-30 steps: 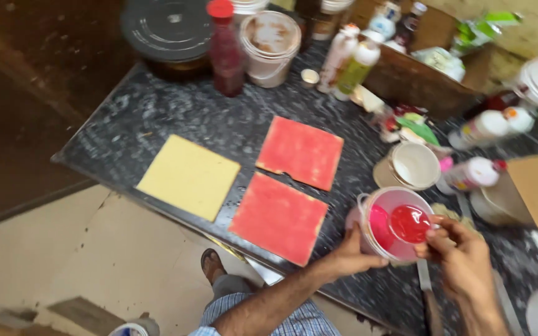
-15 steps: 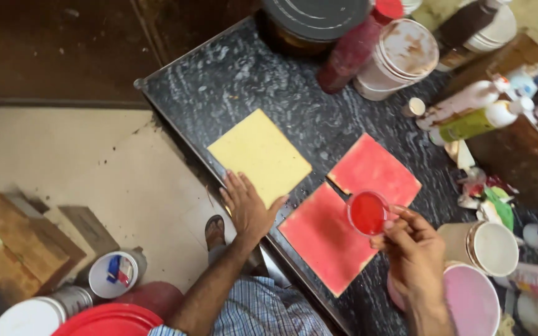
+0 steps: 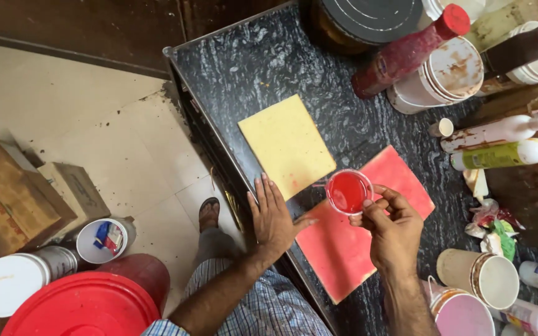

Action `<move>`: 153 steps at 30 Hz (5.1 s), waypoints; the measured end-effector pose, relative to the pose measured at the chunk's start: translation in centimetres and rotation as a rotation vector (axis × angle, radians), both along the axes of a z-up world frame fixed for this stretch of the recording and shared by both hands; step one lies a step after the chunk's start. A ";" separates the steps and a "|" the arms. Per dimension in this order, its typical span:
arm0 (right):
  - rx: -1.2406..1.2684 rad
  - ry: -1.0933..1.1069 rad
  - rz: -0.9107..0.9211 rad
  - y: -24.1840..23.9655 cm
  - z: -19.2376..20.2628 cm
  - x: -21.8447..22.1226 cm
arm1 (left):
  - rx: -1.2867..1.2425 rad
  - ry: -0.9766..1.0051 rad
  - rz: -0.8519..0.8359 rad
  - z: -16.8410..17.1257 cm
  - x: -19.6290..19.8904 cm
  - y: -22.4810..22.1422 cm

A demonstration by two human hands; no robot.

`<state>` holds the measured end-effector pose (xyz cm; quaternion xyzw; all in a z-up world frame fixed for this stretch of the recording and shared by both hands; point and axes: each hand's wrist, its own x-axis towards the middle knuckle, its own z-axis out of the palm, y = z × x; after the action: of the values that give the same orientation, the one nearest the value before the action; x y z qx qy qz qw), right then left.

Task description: Preparing yellow cake slices by measuring and applying a red syrup glaze.

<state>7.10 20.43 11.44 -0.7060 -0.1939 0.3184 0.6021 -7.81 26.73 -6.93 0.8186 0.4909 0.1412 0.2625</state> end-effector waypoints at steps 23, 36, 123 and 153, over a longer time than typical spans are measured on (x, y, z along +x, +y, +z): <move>-0.063 -0.125 0.145 9.7 -0.4 -1.3 | -0.024 -0.033 0.178 -0.3 0.9 7.3; 0.047 -0.168 0.148 15.0 1.1 -2.2 | -0.022 0.107 0.069 -0.3 -1.4 17.1; -0.111 -0.968 0.060 15.3 -2.4 5.4 | 0.223 0.139 -0.582 -0.9 4.6 25.8; 0.080 -1.691 0.300 3.3 -7.1 1.6 | 0.182 0.347 -0.766 2.8 -0.9 8.5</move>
<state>8.67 23.76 4.29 -0.6513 -0.6798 -0.2454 0.2315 -8.68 35.20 -4.14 0.9732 0.1741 -0.0637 0.1362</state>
